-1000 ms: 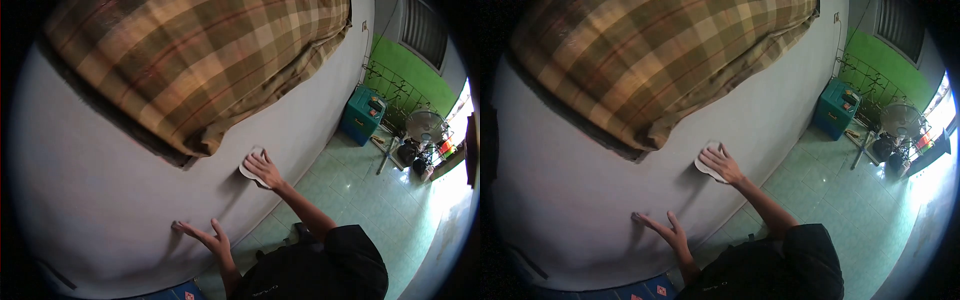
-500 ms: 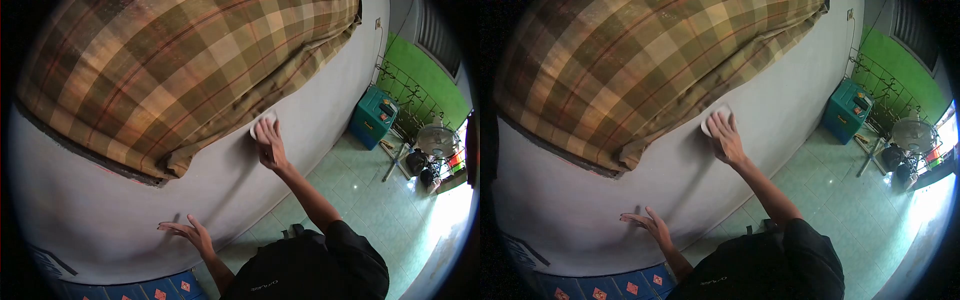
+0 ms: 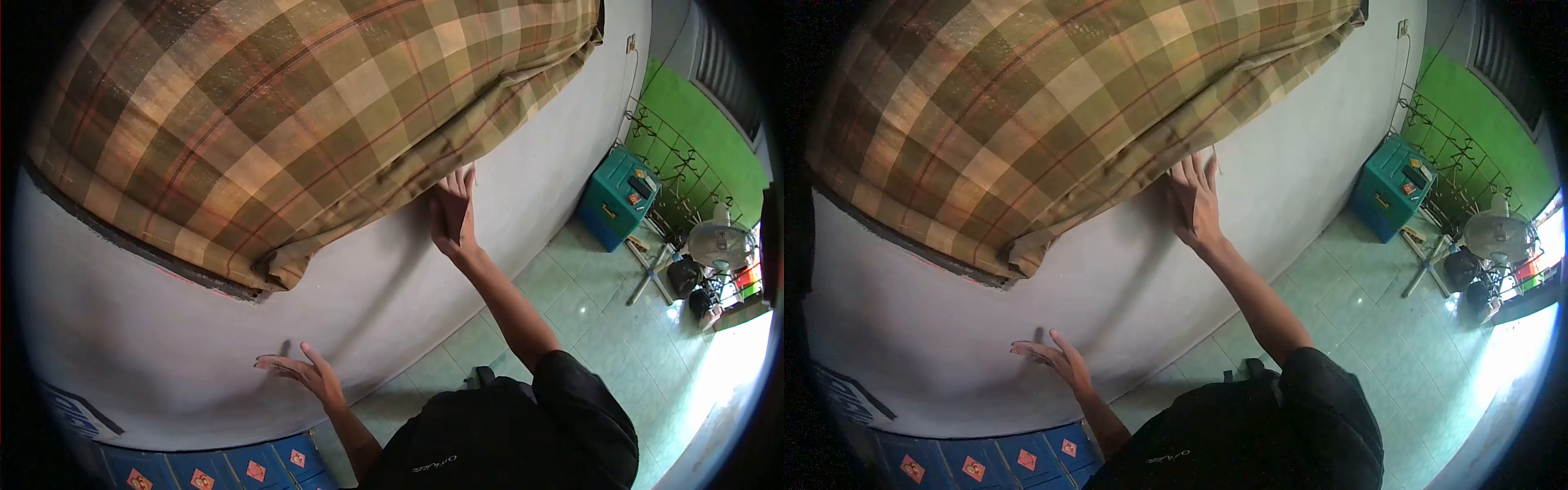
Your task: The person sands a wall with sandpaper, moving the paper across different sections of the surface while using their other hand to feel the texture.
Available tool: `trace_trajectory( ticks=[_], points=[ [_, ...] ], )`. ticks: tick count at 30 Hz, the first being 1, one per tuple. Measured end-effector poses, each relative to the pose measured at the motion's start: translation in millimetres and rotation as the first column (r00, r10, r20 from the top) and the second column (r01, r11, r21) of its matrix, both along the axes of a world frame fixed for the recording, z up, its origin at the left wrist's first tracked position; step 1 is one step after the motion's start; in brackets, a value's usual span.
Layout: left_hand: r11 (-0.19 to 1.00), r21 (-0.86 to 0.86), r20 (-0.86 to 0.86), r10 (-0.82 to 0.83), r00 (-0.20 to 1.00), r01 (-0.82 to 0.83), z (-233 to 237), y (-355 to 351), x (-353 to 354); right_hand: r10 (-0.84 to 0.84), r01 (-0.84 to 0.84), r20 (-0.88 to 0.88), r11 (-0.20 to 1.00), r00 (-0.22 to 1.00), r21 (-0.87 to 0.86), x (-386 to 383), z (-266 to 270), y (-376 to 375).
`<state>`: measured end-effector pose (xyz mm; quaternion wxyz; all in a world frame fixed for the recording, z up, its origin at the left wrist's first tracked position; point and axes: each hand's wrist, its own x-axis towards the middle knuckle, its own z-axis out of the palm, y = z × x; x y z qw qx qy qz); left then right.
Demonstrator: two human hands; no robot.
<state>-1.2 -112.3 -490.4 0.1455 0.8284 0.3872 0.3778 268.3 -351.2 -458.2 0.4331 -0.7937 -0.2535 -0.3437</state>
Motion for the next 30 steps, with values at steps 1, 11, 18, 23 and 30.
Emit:
trace_trajectory(
  ticks=[1,11,18,23,30],
  points=[
    [1.0,-0.023,0.029,-0.018,0.999,0.018,2,-1,2,0.016,-0.018,0.047,0.999,0.999,0.046,-5,-15,3],
    [0.995,-0.029,0.005,-0.092,0.996,0.093,12,-4,-8,0.098,-0.127,0.176,0.979,0.979,0.159,-14,-19,29],
    [0.996,-0.042,-0.002,-0.072,0.997,0.072,7,-3,-9,0.144,-0.143,0.025,0.989,0.989,-0.046,-68,-169,61],
    [0.996,-0.027,-0.027,-0.086,0.996,0.085,12,-4,-13,0.212,-0.204,0.16,0.977,0.964,-0.064,-57,-78,63],
    [0.987,-0.075,0.032,-0.139,0.99,0.141,19,-5,-25,0.341,-0.322,0.155,0.937,0.927,-0.136,-72,-130,69]
  ],
)
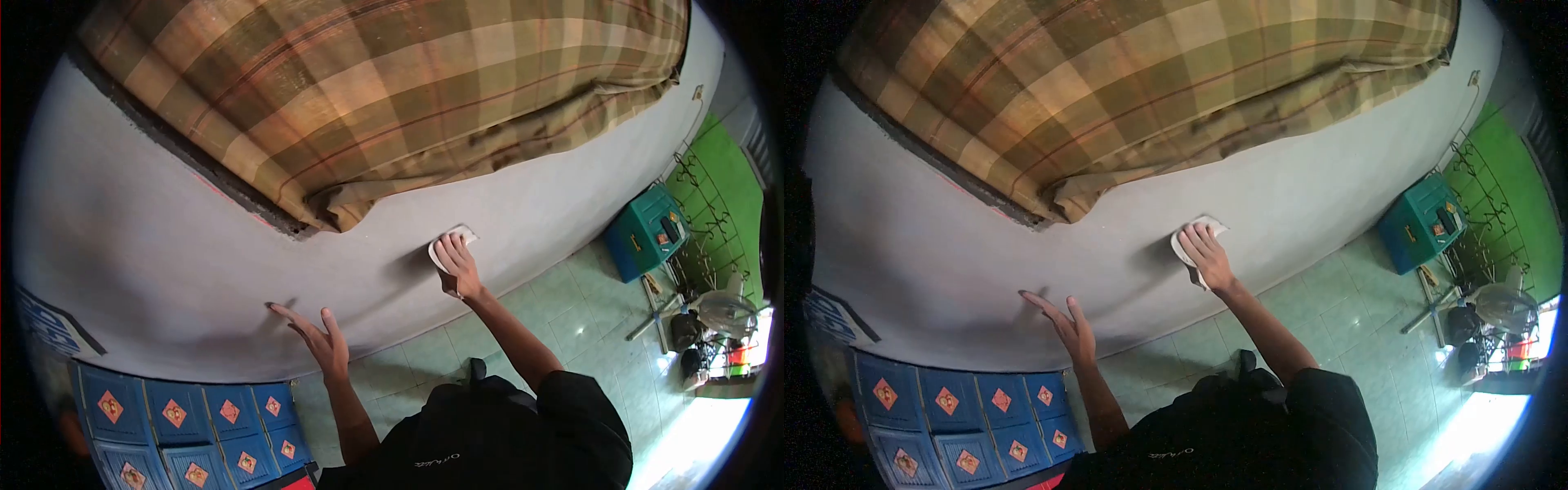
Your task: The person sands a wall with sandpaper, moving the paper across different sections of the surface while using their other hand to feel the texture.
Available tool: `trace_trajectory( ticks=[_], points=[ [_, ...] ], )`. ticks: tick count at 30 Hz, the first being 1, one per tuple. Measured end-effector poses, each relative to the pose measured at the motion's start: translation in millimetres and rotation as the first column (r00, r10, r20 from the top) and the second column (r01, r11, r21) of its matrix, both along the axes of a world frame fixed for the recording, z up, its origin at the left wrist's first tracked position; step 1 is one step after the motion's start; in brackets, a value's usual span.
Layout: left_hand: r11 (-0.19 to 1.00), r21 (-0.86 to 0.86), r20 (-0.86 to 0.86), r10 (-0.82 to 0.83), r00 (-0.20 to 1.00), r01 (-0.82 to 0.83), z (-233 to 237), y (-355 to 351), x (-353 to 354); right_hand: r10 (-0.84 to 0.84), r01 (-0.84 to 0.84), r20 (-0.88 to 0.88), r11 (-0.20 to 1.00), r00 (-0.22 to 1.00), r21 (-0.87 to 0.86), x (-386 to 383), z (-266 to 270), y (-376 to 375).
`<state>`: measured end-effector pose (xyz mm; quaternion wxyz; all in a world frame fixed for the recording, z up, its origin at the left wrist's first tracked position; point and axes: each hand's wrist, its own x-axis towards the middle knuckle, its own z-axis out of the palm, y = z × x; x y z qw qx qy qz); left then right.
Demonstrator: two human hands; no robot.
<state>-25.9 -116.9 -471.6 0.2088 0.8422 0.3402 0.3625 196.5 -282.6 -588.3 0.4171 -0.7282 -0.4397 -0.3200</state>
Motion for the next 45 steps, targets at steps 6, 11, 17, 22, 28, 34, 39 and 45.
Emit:
trace_trajectory(
  ticks=[6,11,17,22,28,34,39,45],
  points=[
    [0.969,0.058,0.242,-0.245,0.939,0.238,-5,13,-15,0.233,-0.238,0.078,0.969,0.969,0.064,-12,82,20],
    [0.972,-0.109,0.328,-0.164,0.93,0.21,-14,17,-30,0.247,-0.248,0.095,0.969,0.964,-0.005,-29,5,37],
    [0.988,-0.141,0.239,-0.029,0.971,0.064,-19,33,-62,0.399,-0.396,0.111,0.917,0.91,-0.049,-49,117,69],
    [0.989,-0.124,0.228,0.105,0.968,-0.078,-14,42,-90,0.395,-0.389,0.112,0.919,0.912,-0.073,-65,71,82],
    [0.97,-0.222,0.22,0.148,0.964,-0.098,-42,57,-130,0.478,-0.472,0.042,0.875,0.877,-0.112,-83,86,101],
    [0.957,-0.285,0.277,0.143,0.95,-0.061,-48,93,-154,0.443,-0.441,0.144,0.896,0.885,-0.049,-100,129,130],
    [0.952,-0.306,0.289,0.1,0.952,-0.007,-49,136,-181,0.425,-0.425,0.091,0.905,0.901,-0.018,-128,98,162],
    [0.956,-0.292,0.357,0.111,0.928,-0.002,-43,178,-196,0.337,-0.356,0.169,0.929,0.926,0.1,-168,179,205]
  ],
)
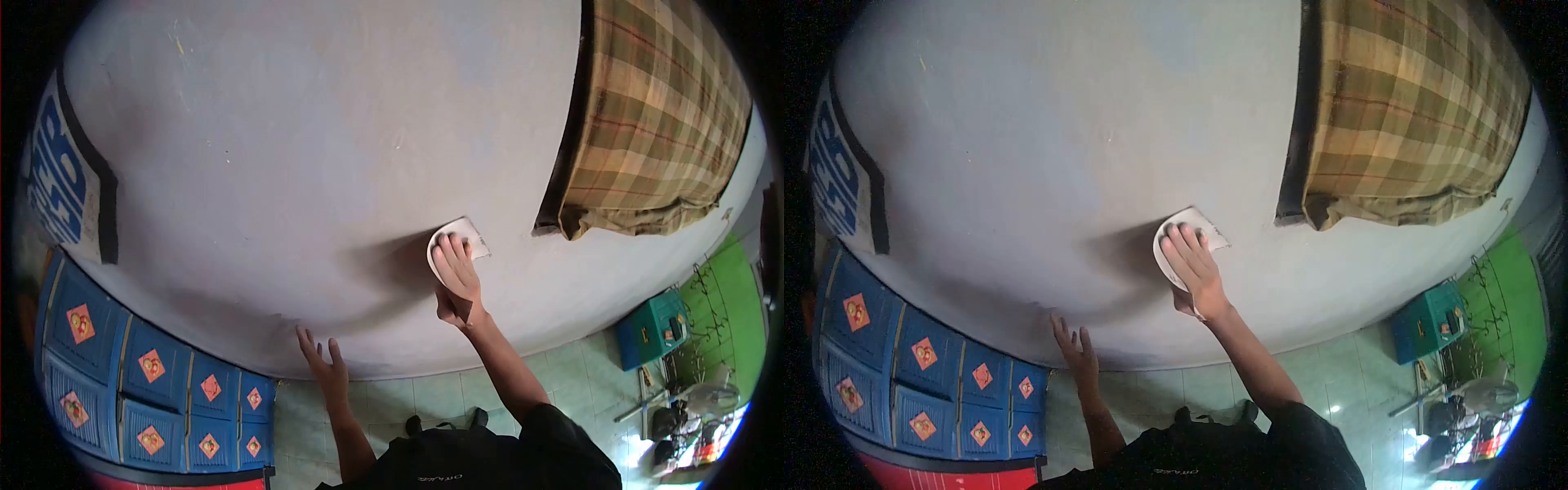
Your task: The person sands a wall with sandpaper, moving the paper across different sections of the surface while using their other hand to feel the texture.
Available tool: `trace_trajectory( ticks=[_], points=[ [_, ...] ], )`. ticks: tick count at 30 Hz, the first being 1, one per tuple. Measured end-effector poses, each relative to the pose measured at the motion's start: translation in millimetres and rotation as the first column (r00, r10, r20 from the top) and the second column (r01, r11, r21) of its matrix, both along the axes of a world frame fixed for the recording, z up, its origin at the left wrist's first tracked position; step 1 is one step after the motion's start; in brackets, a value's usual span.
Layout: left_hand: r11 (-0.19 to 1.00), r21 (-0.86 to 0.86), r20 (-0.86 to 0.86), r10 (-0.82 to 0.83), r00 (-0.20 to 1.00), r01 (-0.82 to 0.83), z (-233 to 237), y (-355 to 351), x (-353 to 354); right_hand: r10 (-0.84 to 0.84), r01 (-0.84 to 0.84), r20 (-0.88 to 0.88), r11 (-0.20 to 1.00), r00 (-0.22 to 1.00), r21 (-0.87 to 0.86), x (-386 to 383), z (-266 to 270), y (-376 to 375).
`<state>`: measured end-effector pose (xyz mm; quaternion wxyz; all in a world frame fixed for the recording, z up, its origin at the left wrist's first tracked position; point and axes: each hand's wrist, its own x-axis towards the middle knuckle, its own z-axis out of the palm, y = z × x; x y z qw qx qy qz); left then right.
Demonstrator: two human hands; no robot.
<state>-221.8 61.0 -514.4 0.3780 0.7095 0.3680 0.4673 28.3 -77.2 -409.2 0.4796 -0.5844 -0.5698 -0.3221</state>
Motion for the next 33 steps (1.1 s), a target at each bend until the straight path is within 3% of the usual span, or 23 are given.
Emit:
trace_trajectory(
  ticks=[3,5,7,10,12,14,17,20,23,26,28,31,33],
  points=[
    [0.999,0.036,0.038,0.017,0.999,-0.018,-5,17,-1,0.058,-0.058,-0.057,0.998,0.997,0.002,-6,-62,6],
    [0.995,0.031,0.109,-0.096,0.989,0.093,-6,20,-3,-0.033,0.032,-0.005,0.995,0.999,-0.097,-12,-91,7],
    [0.992,0.012,0.097,-0.128,0.987,0.127,-9,24,-3,0.035,-0.035,-0.038,0.999,0.999,-0.002,-18,-61,16],
    [0.982,0.022,0.096,-0.188,0.977,0.187,-14,27,-4,-0.003,0.003,0.016,1.0,1.0,0.015,-31,13,31],
    [0.975,0.046,0.126,-0.224,0.967,0.219,-15,28,-1,-0.004,0.003,0.003,1.0,1.0,0.03,-36,23,34],
    [0.965,0.049,0.059,-0.262,0.963,0.259,-12,25,-4,-0.016,0.016,0.001,0.999,1.0,0.034,-37,-1,37],
    [0.944,0.03,0.055,-0.33,0.942,0.328,-14,30,-6,-0.065,0.067,-0.04,0.997,0.997,0.041,-27,-94,33],
    [0.928,0.062,0.06,-0.37,0.927,0.366,-19,35,-10,-0.097,0.101,-0.043,0.989,0.994,0.105,-30,-88,37],
    [0.926,-0.005,0.027,-0.376,0.926,0.377,-16,35,-11,-0.081,0.073,0.035,0.979,0.996,0.192,-34,-3,51],
    [0.927,-0.011,0.031,-0.373,0.927,0.374,-14,34,-11,-0.02,0.024,-0.019,0.971,1.0,0.239,-46,53,56],
    [0.922,-0.001,0.041,-0.388,0.921,0.388,-20,38,-14,-0.043,0.051,-0.044,0.976,0.998,0.21,-49,24,54],
    [0.911,0.034,0.061,-0.413,0.909,0.412,-28,42,-18,-0.105,0.117,-0.105,0.986,0.989,0.115,-49,-68,51],
    [0.904,0.027,0.061,-0.428,0.902,0.427,-31,44,-19,-0.137,0.147,-0.105,0.984,0.985,0.101,-52,-74,47]
  ],
)
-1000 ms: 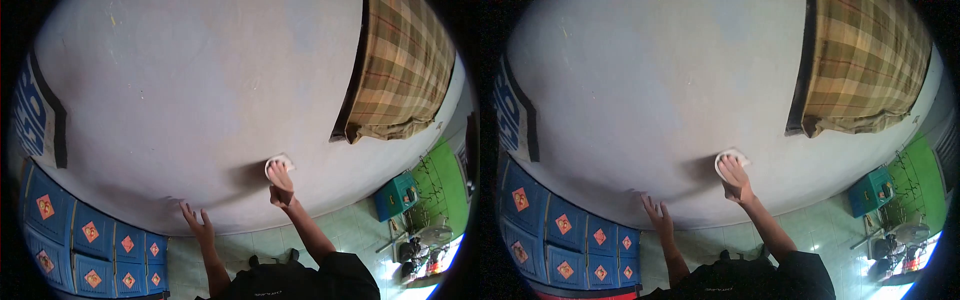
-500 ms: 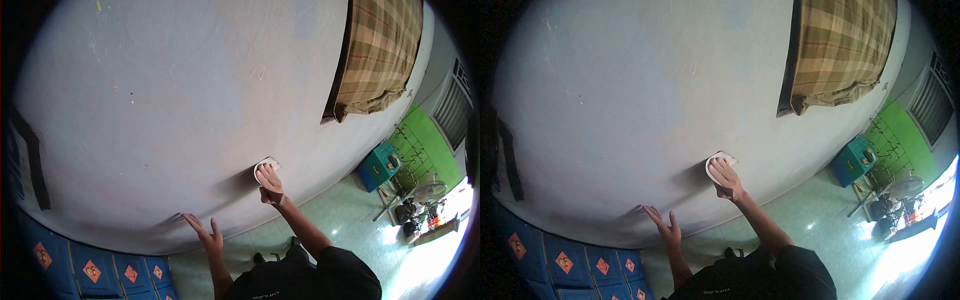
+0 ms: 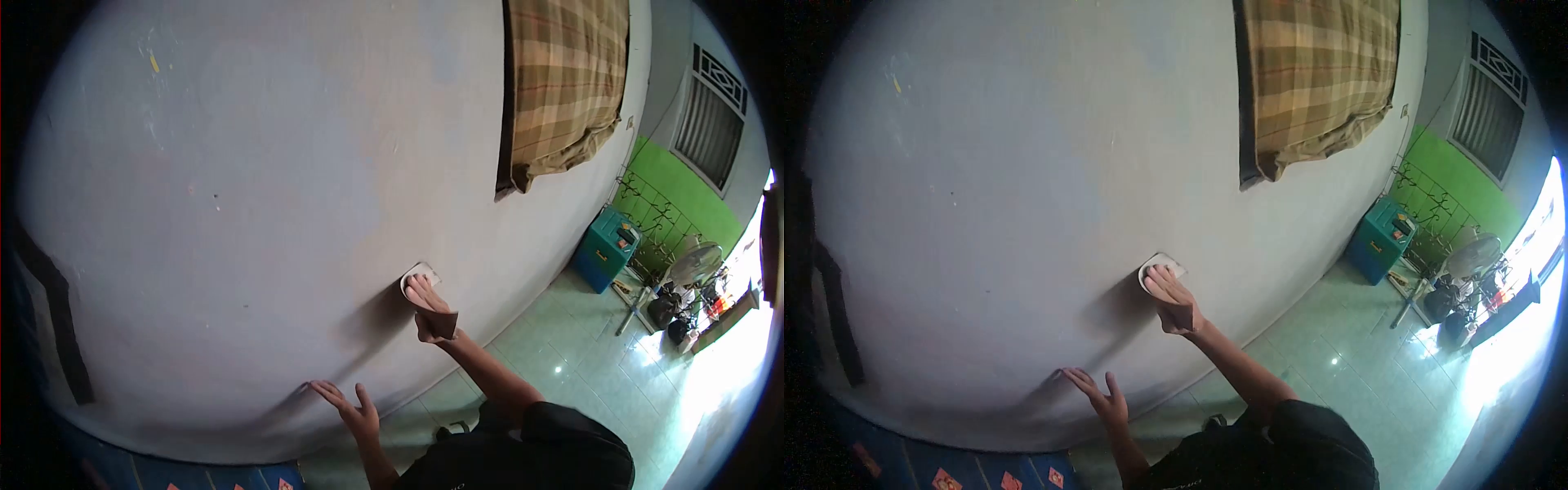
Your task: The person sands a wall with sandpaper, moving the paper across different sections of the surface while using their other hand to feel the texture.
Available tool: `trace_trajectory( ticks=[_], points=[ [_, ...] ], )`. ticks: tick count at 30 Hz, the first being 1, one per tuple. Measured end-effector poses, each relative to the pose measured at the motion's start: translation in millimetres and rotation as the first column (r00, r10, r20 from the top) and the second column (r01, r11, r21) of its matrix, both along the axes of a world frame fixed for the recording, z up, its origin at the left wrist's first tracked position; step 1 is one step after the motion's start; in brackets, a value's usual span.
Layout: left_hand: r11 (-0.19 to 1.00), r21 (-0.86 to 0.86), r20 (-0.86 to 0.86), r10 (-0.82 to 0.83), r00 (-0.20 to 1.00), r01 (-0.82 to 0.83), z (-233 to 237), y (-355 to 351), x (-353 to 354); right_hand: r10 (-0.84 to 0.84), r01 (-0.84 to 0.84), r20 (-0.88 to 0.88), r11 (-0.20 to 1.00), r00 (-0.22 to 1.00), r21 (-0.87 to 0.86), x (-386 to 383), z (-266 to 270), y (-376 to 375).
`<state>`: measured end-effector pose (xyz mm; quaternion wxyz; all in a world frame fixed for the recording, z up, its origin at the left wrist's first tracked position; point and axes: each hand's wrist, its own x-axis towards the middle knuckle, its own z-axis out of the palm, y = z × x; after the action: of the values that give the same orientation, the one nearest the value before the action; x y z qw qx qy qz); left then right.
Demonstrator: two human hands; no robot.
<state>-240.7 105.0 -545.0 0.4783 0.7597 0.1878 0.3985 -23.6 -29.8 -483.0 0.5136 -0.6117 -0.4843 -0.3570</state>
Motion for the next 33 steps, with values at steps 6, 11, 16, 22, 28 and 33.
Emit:
trace_trajectory(
  ticks=[6,11,16,22,28,33],
  points=[
    [1.0,0.002,-0.089,0.024,0.996,-0.024,2,-1,1,-0.082,0.072,0.08,0.99,0.993,0.121,31,125,-9],
    [0.999,-0.021,-0.084,0.047,0.995,-0.048,2,-3,4,-0.083,0.085,-0.022,0.989,0.996,0.121,17,127,-17],
    [0.997,0.071,-0.036,0.027,0.999,-0.025,-3,0,3,-0.13,0.129,0.036,0.991,0.991,0.043,25,47,-15],
    [0.997,0.069,-0.084,0.032,0.996,-0.027,17,-5,-2,-0.128,0.112,0.144,0.987,0.981,0.118,41,215,-28],
    [1.0,0.015,-0.067,0.028,0.997,-0.027,17,-8,-1,-0.07,0.038,0.233,0.989,0.97,0.141,45,241,-26],
    [0.999,0.033,-0.049,0.005,0.999,-0.004,16,-6,-1,-0.126,0.103,0.243,0.989,0.962,0.107,59,242,-35]
  ],
)
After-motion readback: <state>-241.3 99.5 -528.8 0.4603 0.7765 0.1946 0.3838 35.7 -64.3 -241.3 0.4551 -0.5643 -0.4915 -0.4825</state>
